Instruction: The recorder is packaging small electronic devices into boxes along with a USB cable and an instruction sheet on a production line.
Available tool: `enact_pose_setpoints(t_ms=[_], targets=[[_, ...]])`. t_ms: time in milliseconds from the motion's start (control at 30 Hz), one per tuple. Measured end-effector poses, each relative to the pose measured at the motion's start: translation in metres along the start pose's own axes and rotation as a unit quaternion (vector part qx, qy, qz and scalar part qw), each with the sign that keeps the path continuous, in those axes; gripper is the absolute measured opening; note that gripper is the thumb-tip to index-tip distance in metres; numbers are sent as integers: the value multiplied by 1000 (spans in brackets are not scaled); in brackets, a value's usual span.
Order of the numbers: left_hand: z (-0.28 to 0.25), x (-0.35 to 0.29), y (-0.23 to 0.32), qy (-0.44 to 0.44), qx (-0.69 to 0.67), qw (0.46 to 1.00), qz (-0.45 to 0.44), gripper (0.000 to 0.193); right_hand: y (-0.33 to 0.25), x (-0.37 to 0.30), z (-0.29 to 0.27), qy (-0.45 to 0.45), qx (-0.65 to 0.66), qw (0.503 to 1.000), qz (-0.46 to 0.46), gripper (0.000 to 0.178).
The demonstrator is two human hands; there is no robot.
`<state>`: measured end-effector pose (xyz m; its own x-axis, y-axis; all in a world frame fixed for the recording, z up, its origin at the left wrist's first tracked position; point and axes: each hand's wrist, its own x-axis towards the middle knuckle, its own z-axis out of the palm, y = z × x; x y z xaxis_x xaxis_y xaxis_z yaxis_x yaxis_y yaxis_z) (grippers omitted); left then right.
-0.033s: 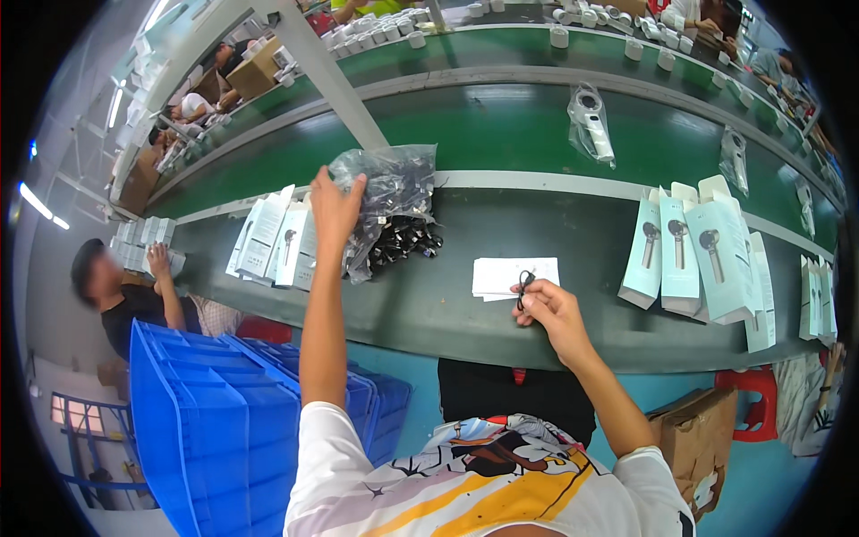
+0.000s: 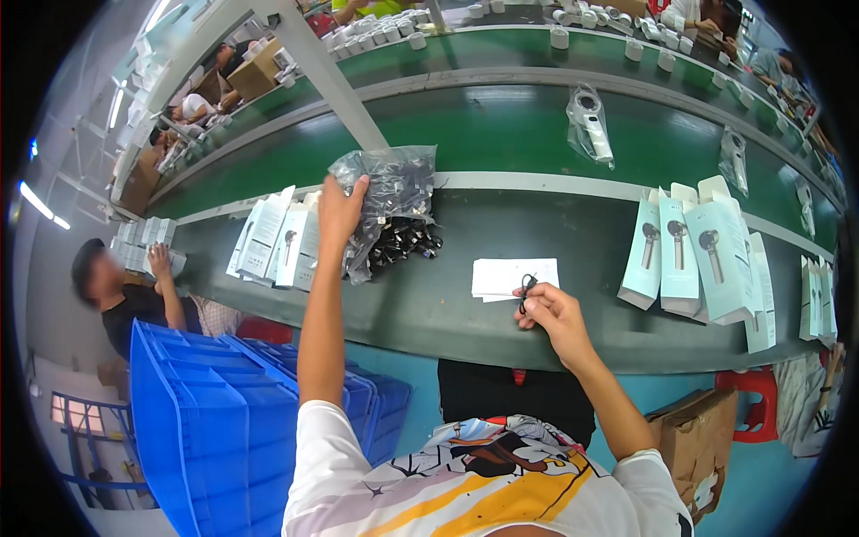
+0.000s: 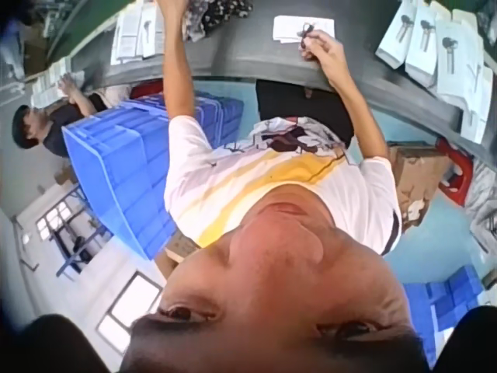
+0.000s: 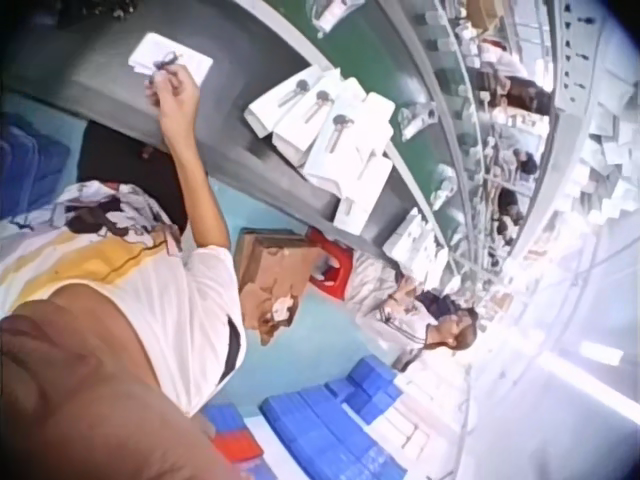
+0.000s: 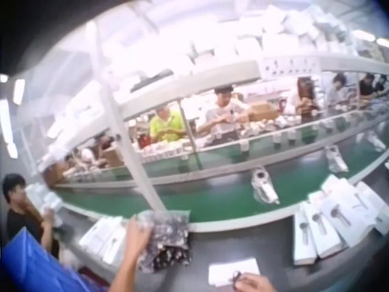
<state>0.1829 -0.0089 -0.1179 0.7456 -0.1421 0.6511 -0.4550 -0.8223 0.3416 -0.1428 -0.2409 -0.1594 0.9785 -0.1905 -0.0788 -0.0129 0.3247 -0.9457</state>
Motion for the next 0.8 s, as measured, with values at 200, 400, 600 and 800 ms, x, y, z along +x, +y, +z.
enact_pose_setpoints(t_ms=[200,400,600,800], targets=[[2,4,-6,-111,-172,976,-79,41,-1,-22,-24,24,-38,999,5,19],[-20,2,43,-16,-295,954,-47,32,-4,-29,-27,37,-55,998,8,19],[-20,-10,55,59,-287,953,-76,37,3,-19,-16,4,-64,998,-2,17],[0,3,44,-129,-176,973,-78,56,2,-9,-8,-44,-114,993,2,15]])
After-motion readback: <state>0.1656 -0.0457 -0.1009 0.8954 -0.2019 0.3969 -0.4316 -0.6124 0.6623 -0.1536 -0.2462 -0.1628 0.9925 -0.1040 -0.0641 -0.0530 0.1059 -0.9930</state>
